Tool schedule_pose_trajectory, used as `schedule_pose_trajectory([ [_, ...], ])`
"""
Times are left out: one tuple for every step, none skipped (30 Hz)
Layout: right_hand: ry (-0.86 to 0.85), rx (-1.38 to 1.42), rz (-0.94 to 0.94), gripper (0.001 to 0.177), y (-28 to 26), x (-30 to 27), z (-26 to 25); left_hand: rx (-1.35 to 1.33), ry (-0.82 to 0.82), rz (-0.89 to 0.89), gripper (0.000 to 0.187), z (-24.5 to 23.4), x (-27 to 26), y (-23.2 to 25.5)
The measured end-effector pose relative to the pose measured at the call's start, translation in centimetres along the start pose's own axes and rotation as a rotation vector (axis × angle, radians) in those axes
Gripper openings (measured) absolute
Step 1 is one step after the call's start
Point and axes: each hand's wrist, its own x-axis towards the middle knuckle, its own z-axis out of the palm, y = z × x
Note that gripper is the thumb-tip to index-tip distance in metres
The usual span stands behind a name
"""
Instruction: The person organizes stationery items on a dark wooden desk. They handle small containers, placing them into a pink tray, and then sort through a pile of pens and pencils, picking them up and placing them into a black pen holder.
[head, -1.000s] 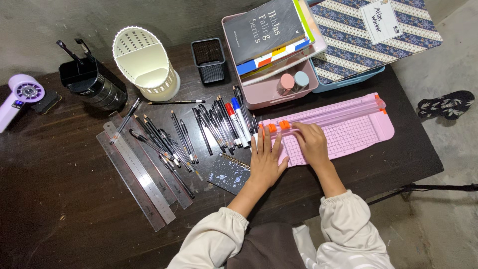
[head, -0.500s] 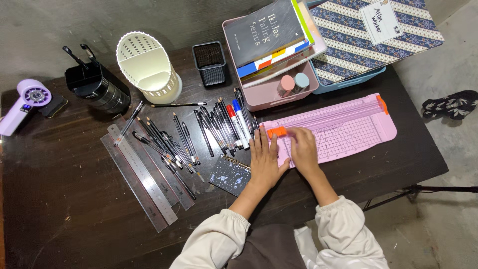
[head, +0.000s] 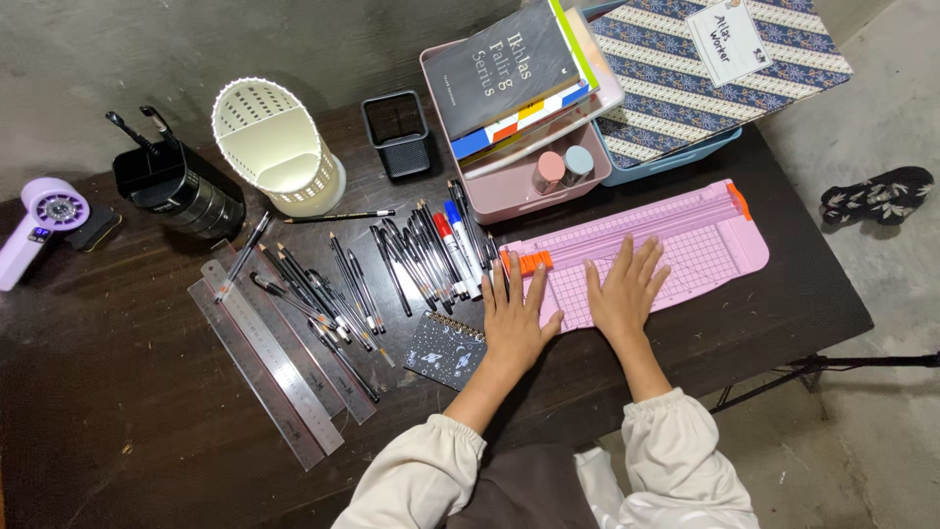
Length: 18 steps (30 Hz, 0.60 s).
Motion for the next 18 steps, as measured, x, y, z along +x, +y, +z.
schedule_pose_trajectory([
  [-0.003,-0.015,0.004,0.088,0.2,0.2,0.2,0.008,0.001,0.0,0.088,0.2,0.2,-0.1],
  [-0.007,-0.029,0.008,0.088,0.2,0.3,0.5,0.017,0.002,0.001,0.088,0.3,0.4,-0.1],
  [-0.01,-0.045,0.012,0.089,0.3,0.6,0.7,0.01,-0.002,-0.002,0.088,0.5,0.6,-0.2],
  [-0.02,-0.056,0.01,0.089,0.3,0.9,0.9,0.003,-0.006,-0.004,0.087,0.6,0.8,-0.4],
  [-0.031,-0.068,0.008,0.089,0.3,1.3,0.9,-0.005,-0.01,-0.007,0.087,0.7,1.0,-0.4],
  [-0.042,-0.08,0.007,0.089,0.3,1.6,1.0,0.009,-0.007,-0.006,0.088,0.8,1.3,-0.4],
  [-0.037,-0.079,0.001,0.089,0.3,1.9,1.1,0.024,-0.004,-0.006,0.088,0.9,1.5,-0.5],
  [-0.032,-0.077,-0.004,0.09,0.3,2.1,1.2,0.04,-0.001,-0.006,0.089,1.0,1.7,-0.5],
  [-0.025,-0.074,-0.01,0.09,0.2,2.5,1.3,0.046,-0.004,-0.009,0.089,1.0,2.0,-0.6],
  [-0.028,-0.077,-0.005,0.09,0.0,2.8,1.4,0.053,-0.006,-0.011,0.089,1.0,2.2,-0.7],
  [-0.03,-0.08,0.0,0.09,-0.1,3.1,1.5,0.059,-0.008,-0.015,0.089,1.0,2.5,-0.7],
  [-0.033,-0.084,0.004,0.09,-0.2,3.4,1.6,0.058,-0.006,-0.019,0.09,1.0,2.6,-0.8],
  [-0.034,-0.088,0.004,0.09,-0.3,3.7,1.7,0.057,-0.003,-0.024,0.09,0.9,2.8,-1.0],
  [-0.035,-0.091,0.004,0.09,-0.4,4.0,1.9,0.057,-0.001,-0.028,0.09,1.0,3.0,-1.1],
  [-0.038,-0.095,0.003,0.09,-0.4,4.2,2.0,0.056,0.008,-0.031,0.09,1.1,3.2,-1.1],
  [-0.035,-0.109,-0.004,0.09,-0.4,4.5,2.1,0.056,0.017,-0.034,0.09,1.1,3.5,-1.2],
  [-0.034,-0.123,-0.012,0.09,-0.4,4.8,2.3,0.057,0.026,-0.038,0.089,1.2,3.6,-1.4],
  [-0.032,-0.137,-0.019,0.09,-0.5,5.0,2.4,0.068,-0.001,-0.044,0.089,1.3,3.8,-1.4],
])
